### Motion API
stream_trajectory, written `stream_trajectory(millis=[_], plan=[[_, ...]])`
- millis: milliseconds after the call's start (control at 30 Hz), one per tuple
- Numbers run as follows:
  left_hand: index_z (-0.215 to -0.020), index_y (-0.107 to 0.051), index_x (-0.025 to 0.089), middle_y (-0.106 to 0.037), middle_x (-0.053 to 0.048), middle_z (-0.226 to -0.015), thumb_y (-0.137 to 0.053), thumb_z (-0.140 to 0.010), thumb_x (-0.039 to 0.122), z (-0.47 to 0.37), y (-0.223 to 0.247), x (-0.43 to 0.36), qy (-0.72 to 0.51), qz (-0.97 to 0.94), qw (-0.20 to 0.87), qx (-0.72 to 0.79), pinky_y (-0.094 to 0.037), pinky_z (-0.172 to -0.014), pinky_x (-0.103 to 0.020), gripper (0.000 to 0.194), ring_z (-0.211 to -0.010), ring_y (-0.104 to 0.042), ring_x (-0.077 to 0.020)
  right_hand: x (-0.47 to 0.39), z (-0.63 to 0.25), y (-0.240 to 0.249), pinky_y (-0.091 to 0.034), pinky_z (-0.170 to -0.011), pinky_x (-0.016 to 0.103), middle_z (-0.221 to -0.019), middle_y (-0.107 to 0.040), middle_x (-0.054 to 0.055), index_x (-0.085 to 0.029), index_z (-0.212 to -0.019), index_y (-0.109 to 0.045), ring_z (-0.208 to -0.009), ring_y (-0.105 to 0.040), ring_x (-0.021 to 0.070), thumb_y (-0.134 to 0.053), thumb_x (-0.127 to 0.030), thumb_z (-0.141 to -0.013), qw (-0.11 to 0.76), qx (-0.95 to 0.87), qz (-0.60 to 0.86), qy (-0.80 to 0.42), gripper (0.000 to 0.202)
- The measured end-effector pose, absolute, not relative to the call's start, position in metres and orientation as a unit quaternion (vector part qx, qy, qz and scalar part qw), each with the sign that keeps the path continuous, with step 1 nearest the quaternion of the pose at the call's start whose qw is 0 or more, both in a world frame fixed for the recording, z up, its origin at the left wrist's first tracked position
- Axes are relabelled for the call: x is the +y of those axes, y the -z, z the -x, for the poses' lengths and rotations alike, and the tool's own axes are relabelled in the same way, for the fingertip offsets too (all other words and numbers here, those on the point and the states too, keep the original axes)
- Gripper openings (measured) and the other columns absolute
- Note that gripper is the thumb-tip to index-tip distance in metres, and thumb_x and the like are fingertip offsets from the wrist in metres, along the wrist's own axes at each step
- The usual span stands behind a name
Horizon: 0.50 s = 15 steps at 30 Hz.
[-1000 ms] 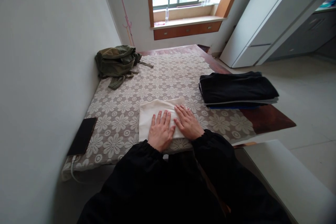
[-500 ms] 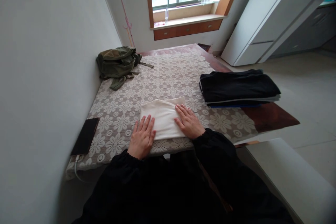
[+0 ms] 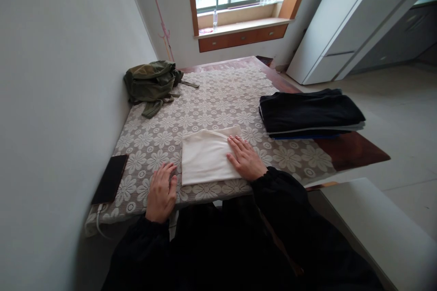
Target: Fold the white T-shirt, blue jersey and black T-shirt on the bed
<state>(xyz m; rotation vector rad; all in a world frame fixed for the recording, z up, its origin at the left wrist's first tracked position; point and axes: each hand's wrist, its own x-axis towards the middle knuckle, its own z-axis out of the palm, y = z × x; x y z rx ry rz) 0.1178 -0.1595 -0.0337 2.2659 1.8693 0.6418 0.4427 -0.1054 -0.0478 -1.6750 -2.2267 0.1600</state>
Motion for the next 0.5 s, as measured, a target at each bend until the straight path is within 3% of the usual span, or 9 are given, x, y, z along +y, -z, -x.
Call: stream_trajectory(millis=[133,333,500], plan=[[-0.098,-0.068,0.026,-0.073,-0.007,-0.117,-0.048,-0.100,0.038,-0.122,0.026,-0.173,-0.265,-0.743,0.092,0.607,-0.046,-0.114,-0.049,0.024,-0.132,-0.058,-0.0278,-0.105,-0.443,0.049,-0.021,-0.128,0.047,-0.165,-0.039,0.010,-0.011,-0.159,-0.036,-0.156,-0.027,0.0269,-0.034,-0.041,-0.105,0.169,-0.787,0.591,-0.055,0.062],[-0.095,-0.067,0.025,-0.073,-0.006,-0.111,-0.064,-0.092,0.032,-0.123,0.026,-0.182,-0.287,-0.762,0.068,0.577,-0.046,-0.111,-0.051,0.008,-0.125,-0.061,-0.0298,-0.105,-0.444,0.052,-0.023,-0.127,0.049,-0.164,-0.041,0.011,-0.013,-0.159,-0.037,-0.155,-0.029,0.0284,-0.035,-0.041,-0.105,0.183,-0.789,0.585,-0.045,0.061],[-0.100,-0.069,0.026,-0.074,-0.005,-0.105,-0.065,-0.094,0.029,-0.123,0.030,-0.180,-0.313,-0.782,0.019,0.539,-0.052,-0.101,-0.044,0.008,-0.111,-0.067,-0.0268,-0.104,-0.445,0.055,-0.023,-0.127,0.049,-0.162,-0.044,0.011,-0.015,-0.159,-0.038,-0.154,-0.031,0.0287,-0.035,-0.041,-0.105,0.199,-0.788,0.581,-0.042,0.060]])
